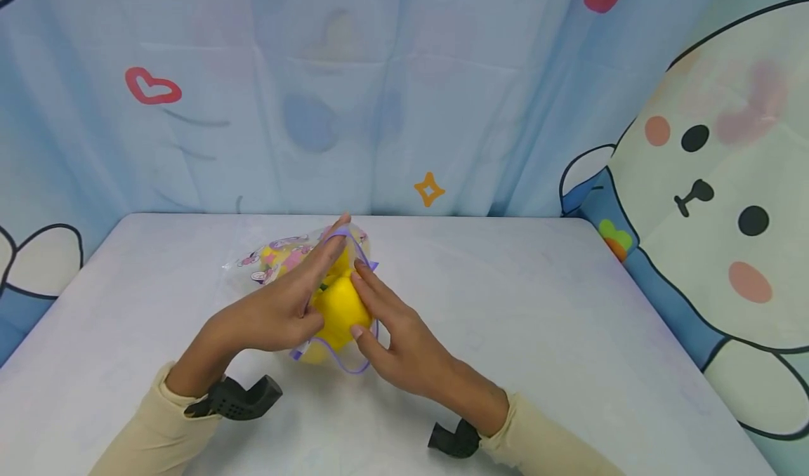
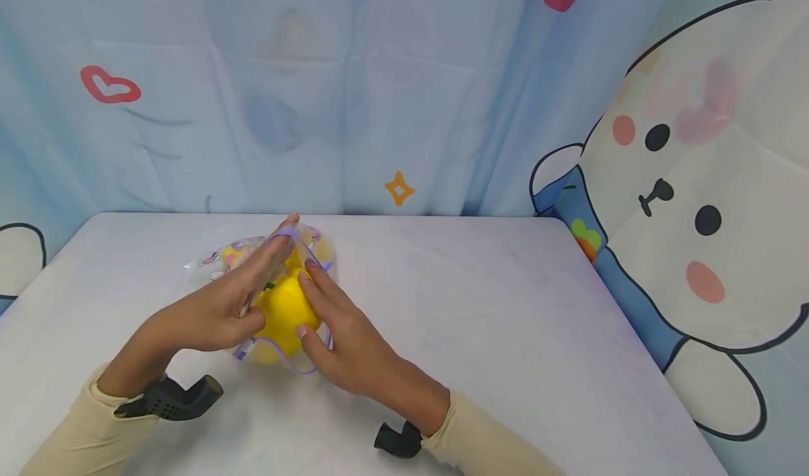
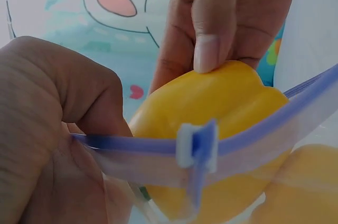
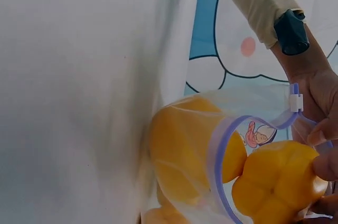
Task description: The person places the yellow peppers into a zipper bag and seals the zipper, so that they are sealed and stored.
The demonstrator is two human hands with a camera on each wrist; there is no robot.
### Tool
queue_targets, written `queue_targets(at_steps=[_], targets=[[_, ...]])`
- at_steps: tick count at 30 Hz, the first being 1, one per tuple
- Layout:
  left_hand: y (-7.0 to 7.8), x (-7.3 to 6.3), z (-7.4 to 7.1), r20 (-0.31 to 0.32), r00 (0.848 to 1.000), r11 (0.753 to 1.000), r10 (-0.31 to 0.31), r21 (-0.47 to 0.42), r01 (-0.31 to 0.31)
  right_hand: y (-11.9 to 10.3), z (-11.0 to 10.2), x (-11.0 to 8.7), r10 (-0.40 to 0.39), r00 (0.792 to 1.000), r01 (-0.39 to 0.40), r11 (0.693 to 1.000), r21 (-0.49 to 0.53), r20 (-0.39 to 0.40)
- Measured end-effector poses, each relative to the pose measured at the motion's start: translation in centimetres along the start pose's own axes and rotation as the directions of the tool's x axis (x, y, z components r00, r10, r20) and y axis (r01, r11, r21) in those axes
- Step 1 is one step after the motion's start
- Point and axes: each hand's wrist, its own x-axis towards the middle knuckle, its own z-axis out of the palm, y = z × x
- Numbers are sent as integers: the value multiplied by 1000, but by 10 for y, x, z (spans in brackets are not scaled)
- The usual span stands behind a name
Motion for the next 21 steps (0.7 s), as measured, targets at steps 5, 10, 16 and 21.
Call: queue_targets(at_steps=[5, 10, 16, 21], targets=[[1, 1, 0, -6, 1000, 1000, 7, 2, -7, -1, 1, 4, -17, 989, 15, 1000, -12, -149], [2, 1, -1, -17, 1000, 999, 10, 36, -10, 3, 1, 6, -67, 965, 60, 998, -37, -253], [2, -1, -3, -31, 1000, 999, 0, 38, 1, 6, -2, 5, -103, 984, 95, 993, -65, -143], [1, -1, -3, -36, 999, 1000, -4, 26, 5, 6, -3, 6, -110, 989, 101, 991, -91, -101]])
